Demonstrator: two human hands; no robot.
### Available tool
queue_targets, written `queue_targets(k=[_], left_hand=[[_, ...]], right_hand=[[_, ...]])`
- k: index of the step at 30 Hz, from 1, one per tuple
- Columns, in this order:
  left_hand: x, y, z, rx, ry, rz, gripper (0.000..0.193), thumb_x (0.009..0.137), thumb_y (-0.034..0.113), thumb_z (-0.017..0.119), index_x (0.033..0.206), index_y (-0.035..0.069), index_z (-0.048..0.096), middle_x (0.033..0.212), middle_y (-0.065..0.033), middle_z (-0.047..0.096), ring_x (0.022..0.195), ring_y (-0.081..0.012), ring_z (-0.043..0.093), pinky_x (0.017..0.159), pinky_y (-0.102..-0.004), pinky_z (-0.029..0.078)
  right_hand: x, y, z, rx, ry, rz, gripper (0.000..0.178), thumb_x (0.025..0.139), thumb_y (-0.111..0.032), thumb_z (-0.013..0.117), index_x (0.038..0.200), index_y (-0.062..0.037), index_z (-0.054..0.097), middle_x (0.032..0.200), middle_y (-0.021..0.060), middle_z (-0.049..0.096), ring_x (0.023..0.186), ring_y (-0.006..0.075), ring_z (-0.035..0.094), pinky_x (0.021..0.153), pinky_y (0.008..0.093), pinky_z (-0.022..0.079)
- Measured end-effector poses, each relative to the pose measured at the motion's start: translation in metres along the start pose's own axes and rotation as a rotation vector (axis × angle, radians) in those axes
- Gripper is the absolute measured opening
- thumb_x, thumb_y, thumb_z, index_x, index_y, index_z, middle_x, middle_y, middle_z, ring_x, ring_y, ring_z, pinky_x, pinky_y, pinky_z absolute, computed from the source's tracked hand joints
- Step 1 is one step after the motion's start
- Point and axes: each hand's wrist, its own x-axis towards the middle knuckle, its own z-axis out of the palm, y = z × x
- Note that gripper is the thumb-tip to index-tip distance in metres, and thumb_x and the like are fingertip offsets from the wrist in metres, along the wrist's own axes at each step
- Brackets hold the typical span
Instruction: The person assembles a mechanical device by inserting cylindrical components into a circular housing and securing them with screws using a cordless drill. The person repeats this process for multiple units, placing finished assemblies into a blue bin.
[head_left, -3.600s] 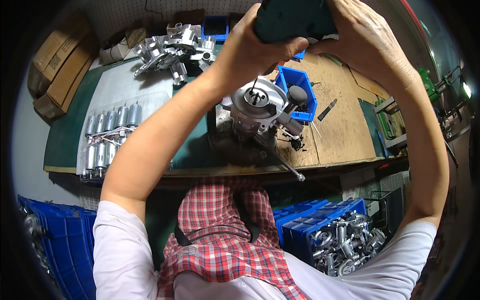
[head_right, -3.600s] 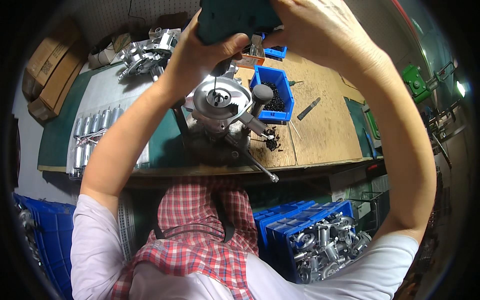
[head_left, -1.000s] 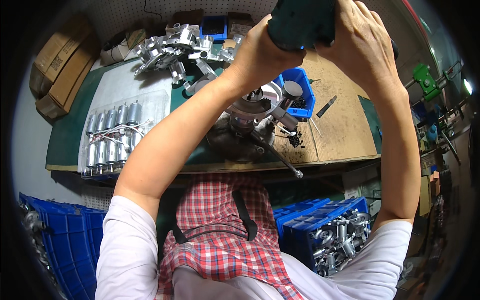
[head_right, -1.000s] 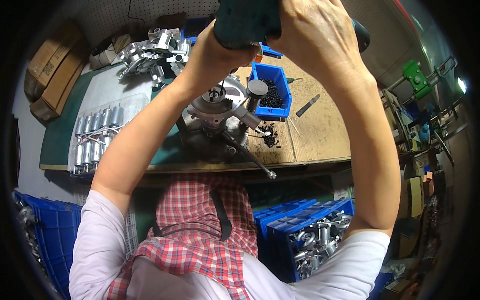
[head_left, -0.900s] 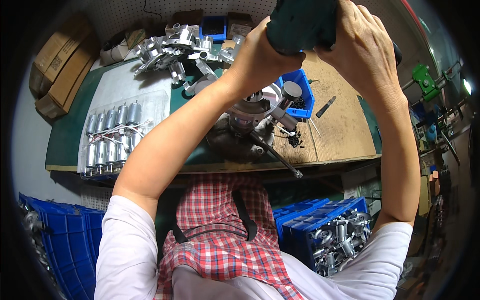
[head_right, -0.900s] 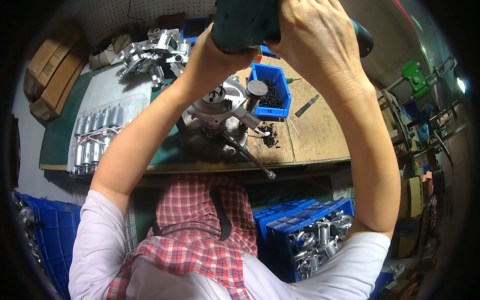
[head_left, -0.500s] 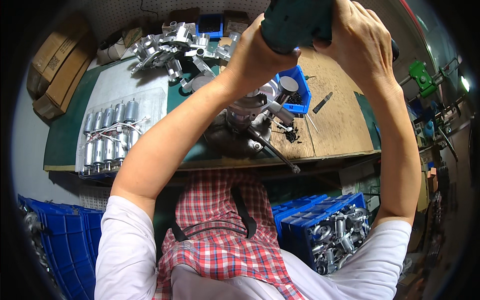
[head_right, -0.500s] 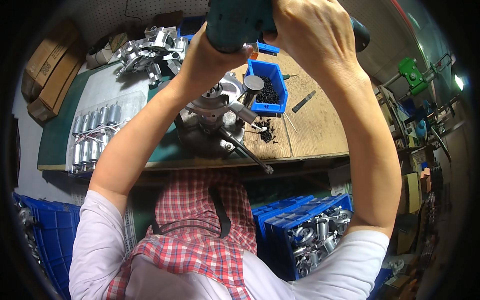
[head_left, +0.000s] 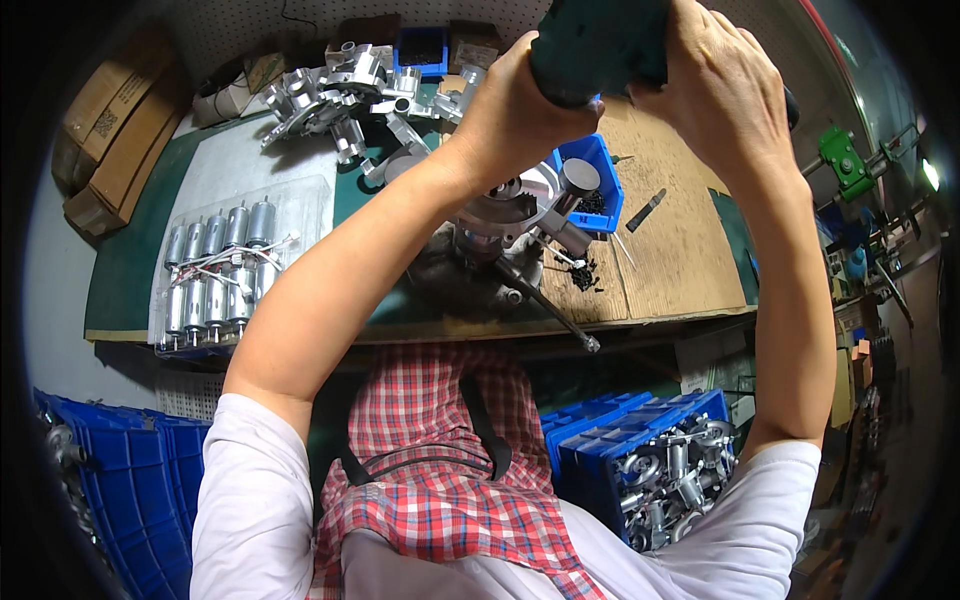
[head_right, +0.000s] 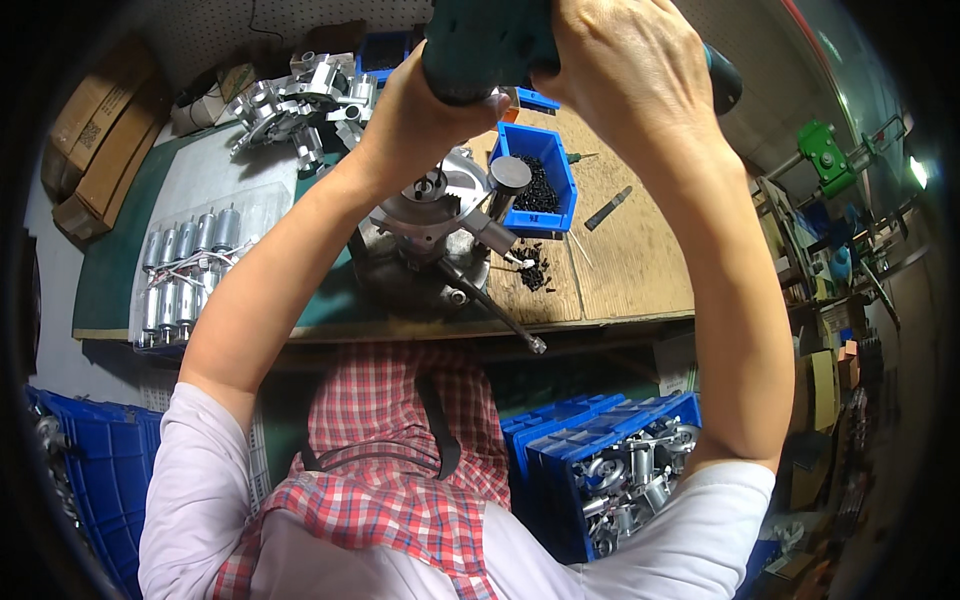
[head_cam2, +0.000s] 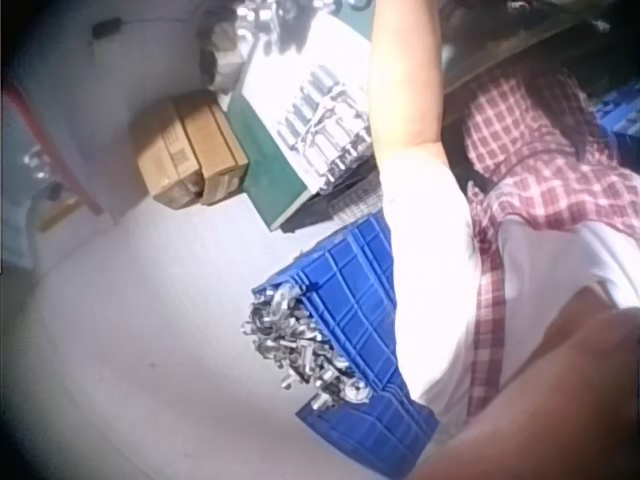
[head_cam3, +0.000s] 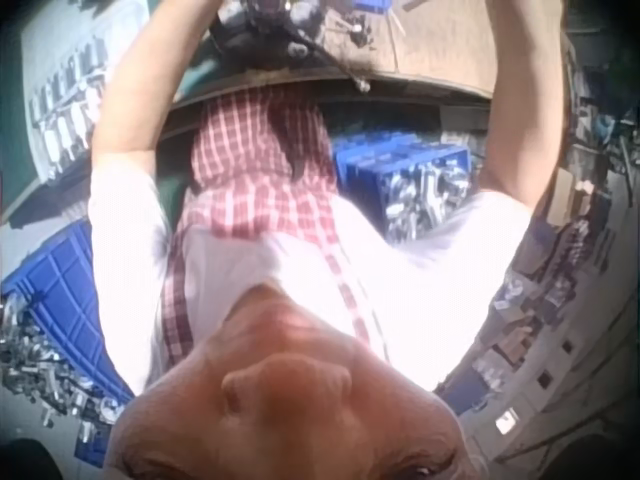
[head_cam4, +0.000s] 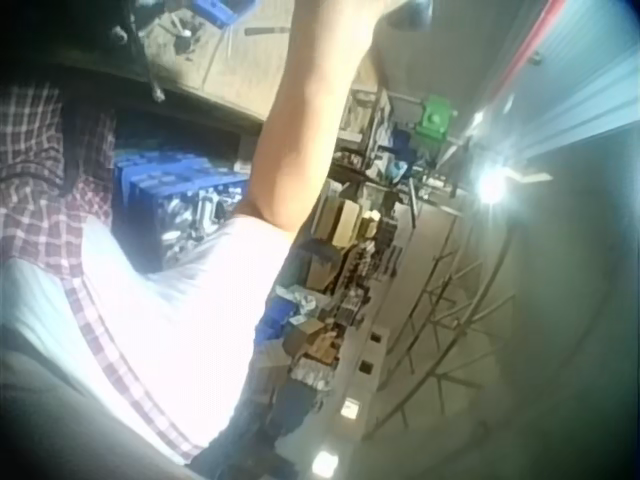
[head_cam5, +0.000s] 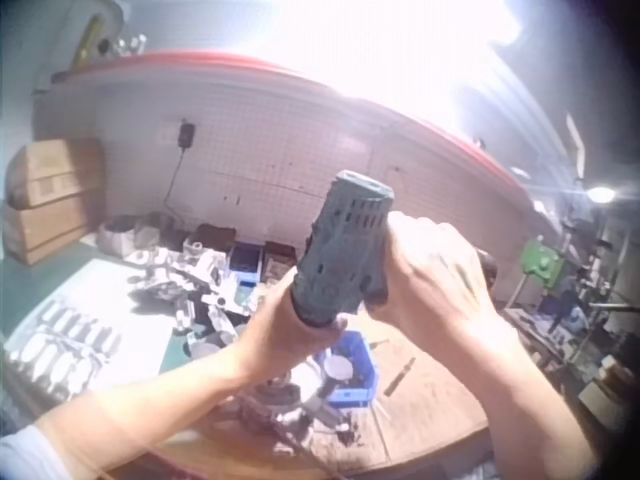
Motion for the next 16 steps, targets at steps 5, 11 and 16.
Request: queue_targets(k=[5, 11, 16], left_hand=[[-0.006, 0.005, 0.002, 0.073, 0.101, 0.093, 0.048, 0.072, 0.013, 0.077, 0.112, -0.001, 0.054, 0.095, -0.0171, 0.066, 0.09, -0.0269, 0.068, 0.081, -0.0358, 0.054], [0.023, 0.037, -0.003, 0.004, 0.123, 0.249, 0.043, 0.075, 0.002, 0.075, 0.112, -0.002, 0.055, 0.093, -0.0114, 0.064, 0.088, -0.019, 0.063, 0.076, -0.0317, 0.052], [0.014, 0.026, -0.015, -0.146, -0.007, 0.287, 0.061, 0.077, 0.002, 0.072, 0.134, 0.001, 0.05, 0.117, -0.0158, 0.062, 0.109, -0.0201, 0.059, 0.095, -0.0305, 0.047]], right_hand=[[0.008, -0.002, 0.007, 0.128, -0.073, 0.026, 0.076, 0.066, -0.015, 0.086, 0.127, 0.0052, 0.046, 0.116, 0.0253, 0.056, 0.109, 0.0398, 0.056, 0.096, 0.0463, 0.047], [0.017, 0.034, 0.031, 0.095, 0.3, -0.047, 0.081, 0.066, -0.012, 0.084, 0.133, 0.0017, 0.042, 0.119, 0.0258, 0.053, 0.115, 0.0421, 0.052, 0.101, 0.0498, 0.041], [0.013, 0.025, 0.028, 0.072, 0.189, -0.079, 0.08, 0.069, -0.013, 0.081, 0.136, -0.0008, 0.039, 0.128, 0.0246, 0.051, 0.123, 0.0415, 0.048, 0.109, 0.0509, 0.034]])
